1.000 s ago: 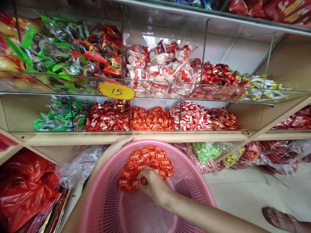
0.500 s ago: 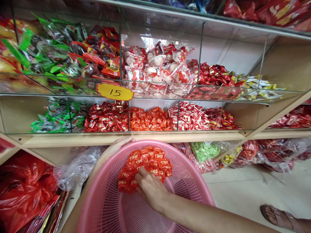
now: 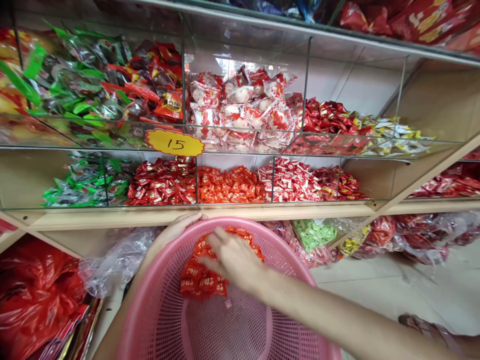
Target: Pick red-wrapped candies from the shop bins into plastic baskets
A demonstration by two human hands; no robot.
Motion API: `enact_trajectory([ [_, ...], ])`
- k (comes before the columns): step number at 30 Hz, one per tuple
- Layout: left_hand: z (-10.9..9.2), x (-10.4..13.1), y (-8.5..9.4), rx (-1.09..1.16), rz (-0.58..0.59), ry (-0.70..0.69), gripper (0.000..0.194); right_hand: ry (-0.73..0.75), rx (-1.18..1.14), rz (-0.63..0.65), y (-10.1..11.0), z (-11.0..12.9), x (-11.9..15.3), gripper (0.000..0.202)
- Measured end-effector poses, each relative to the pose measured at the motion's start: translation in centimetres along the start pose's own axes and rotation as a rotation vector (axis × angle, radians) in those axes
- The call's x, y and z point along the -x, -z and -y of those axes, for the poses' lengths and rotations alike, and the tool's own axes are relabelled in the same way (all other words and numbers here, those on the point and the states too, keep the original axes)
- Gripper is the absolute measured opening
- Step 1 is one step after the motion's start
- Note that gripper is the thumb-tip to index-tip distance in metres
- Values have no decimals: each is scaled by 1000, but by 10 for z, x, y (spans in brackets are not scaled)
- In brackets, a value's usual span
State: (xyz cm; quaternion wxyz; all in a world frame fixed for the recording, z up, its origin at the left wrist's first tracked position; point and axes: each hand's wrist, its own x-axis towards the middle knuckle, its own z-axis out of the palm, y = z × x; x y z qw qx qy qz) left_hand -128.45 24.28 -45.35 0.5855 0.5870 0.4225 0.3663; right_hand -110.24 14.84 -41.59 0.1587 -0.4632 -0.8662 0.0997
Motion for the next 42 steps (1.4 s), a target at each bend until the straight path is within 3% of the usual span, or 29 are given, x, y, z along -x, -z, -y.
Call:
enact_trajectory([
  [3,2,0,2,29,52,-62,22,54,49,-98,40,-32,-32,22],
  [6,4,1,2,85,46,-32,22,-20,216,-107,65,-73,-64,26],
  [10,5,2,1,137,35,9,22,-70,337,72,63,-120,-91,33],
  [13,5,1,3,107,27,8,22,-47,305,162,51,-137,-102,36],
  [19,6,0,4,102,49,-40,24,-77,334,282,45,-136,-109,42],
  [30,4,1,2,142,29,61,24,-56,554,374,58,-115,-111,32],
  [37,3,0,2,114,25,54,24,-37,642,376,62,-112,-113,30],
  [42,1,1,1,96,22,24,23,-55,606,276,80,-121,-104,31],
])
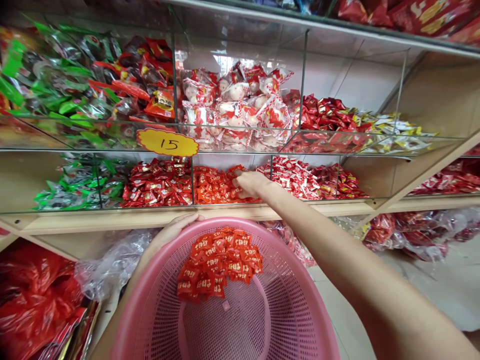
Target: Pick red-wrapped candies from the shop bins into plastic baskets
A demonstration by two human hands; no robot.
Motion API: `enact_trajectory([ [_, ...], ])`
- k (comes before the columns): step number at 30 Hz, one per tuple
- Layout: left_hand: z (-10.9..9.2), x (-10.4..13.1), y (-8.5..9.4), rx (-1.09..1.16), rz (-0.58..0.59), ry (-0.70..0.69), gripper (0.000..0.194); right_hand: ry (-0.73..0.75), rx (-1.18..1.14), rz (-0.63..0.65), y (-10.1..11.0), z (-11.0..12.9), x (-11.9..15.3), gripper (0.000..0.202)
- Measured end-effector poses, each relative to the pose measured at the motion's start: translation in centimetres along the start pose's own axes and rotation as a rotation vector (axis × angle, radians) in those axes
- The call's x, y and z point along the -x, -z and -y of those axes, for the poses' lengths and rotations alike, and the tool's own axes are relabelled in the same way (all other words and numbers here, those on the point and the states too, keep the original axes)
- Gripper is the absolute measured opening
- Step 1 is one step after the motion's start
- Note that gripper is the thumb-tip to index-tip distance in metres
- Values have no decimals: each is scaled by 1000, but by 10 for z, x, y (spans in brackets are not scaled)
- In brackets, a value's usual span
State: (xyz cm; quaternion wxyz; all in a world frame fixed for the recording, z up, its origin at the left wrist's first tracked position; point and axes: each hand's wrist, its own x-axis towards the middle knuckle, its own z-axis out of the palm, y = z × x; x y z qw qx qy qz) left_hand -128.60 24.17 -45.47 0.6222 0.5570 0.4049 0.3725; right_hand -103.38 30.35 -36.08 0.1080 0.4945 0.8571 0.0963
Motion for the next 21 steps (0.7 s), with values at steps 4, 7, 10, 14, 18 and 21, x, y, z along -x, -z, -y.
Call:
enact_trajectory([
  [4,3,-1,2,42,-12,65,23,-31,-161,-150,15,-8,28,28],
  [7,4,-3,3,35,-31,64,25,19,-350,-266,19,8,59,28],
  [10,4,-4,3,6,-40,30,25,150,-541,-208,4,46,95,25],
  [14,3,-2,1,-11,-54,13,24,211,-574,-13,-41,99,133,14],
  [18,4,-1,1,25,-26,34,25,199,-441,15,-77,127,146,13],
  [21,4,-1,1,22,-24,39,25,212,-349,28,-84,133,142,12],
])
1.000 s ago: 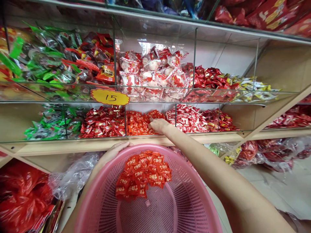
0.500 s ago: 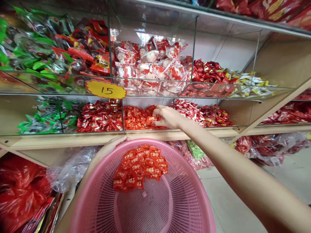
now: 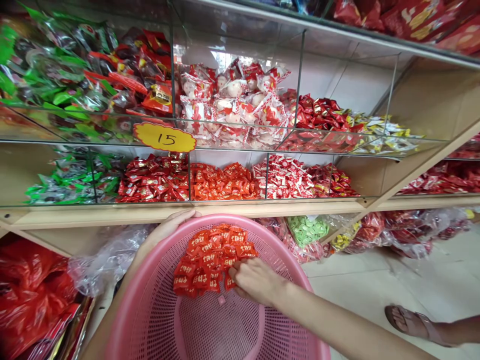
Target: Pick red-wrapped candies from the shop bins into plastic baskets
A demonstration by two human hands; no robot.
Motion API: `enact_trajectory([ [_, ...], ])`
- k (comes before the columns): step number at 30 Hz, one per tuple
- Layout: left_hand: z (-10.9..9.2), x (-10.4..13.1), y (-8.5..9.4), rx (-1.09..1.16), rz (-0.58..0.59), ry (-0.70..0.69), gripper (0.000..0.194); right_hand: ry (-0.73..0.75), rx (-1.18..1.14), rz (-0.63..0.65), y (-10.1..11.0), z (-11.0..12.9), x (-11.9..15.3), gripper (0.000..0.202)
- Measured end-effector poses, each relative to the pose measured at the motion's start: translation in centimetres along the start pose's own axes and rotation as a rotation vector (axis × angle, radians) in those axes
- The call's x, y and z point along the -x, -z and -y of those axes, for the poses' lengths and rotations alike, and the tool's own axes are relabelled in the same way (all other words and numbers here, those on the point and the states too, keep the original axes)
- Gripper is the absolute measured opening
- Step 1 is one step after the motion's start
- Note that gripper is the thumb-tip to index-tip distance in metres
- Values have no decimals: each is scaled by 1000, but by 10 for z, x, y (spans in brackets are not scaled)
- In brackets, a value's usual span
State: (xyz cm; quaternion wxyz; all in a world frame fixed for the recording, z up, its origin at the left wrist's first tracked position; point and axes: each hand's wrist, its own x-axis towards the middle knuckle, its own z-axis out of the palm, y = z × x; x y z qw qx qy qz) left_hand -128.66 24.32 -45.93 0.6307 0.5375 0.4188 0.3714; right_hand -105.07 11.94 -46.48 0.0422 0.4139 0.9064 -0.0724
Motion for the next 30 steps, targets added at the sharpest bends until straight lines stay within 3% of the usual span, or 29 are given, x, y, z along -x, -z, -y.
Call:
enact_trajectory([
  [8,-2,0,1,-12,0,-6,25,-27,41,16,0,9,-8,12],
  [14,1,-1,1,-3,24,-40,29,-35,53,-42,-12,8,-10,11],
  [21,1,-1,0,-1,1,-52,27,-28,169,-7,-17,15,-14,13],
  [25,0,2,-2,7,-52,-41,31,-20,117,-63,16,15,-17,26],
  [30,-2,1,-1,-35,-36,-53,27,-65,22,-250,89,-13,-44,31],
])
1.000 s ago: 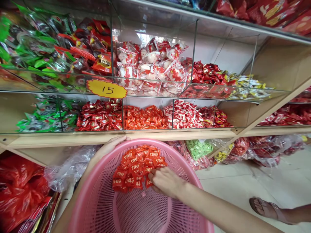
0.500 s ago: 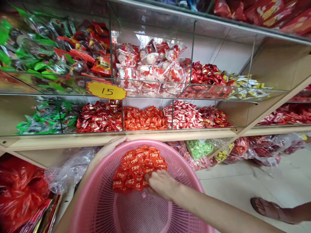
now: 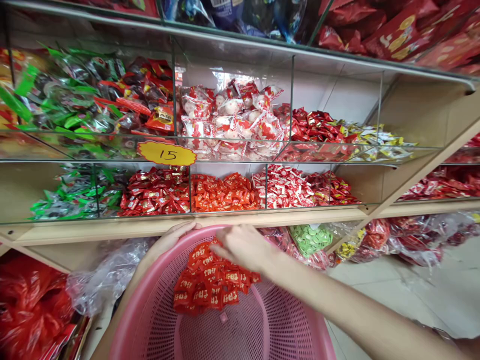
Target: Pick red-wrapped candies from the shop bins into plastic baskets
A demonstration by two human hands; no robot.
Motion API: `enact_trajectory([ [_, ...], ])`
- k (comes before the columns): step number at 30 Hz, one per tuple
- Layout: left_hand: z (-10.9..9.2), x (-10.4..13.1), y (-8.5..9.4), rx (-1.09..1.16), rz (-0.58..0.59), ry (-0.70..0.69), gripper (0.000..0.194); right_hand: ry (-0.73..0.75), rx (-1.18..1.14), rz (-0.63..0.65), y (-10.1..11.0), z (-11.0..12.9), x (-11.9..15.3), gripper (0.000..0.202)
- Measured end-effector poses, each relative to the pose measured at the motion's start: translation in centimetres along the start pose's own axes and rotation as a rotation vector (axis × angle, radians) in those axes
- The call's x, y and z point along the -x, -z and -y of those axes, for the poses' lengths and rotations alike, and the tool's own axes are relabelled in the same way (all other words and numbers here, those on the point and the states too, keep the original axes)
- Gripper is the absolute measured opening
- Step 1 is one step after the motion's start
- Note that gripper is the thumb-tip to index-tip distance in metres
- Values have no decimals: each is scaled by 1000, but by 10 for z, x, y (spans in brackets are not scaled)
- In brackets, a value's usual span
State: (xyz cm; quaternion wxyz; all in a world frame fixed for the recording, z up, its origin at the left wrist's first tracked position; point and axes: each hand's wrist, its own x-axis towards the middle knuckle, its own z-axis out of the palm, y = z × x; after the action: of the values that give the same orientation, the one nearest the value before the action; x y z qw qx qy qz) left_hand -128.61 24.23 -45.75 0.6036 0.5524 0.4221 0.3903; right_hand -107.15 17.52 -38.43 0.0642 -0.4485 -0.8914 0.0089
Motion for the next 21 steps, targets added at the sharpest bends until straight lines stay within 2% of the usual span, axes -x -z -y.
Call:
enact_trajectory([
  [2,1,-1,1,26,21,26,27,-67,33,-74,16,-22,-23,27],
  [4,3,-2,2,63,33,68,28,-148,123,-113,22,-46,-44,22],
  [6,5,-3,4,85,49,88,28,-188,181,-83,17,-69,-62,19],
  [10,5,-4,6,47,62,50,26,-159,163,7,-7,-100,-88,31],
  [15,2,-3,7,28,71,51,27,-198,193,41,-25,-110,-98,35],
  [21,5,-3,6,67,50,74,27,-193,249,28,-21,-106,-95,25],
])
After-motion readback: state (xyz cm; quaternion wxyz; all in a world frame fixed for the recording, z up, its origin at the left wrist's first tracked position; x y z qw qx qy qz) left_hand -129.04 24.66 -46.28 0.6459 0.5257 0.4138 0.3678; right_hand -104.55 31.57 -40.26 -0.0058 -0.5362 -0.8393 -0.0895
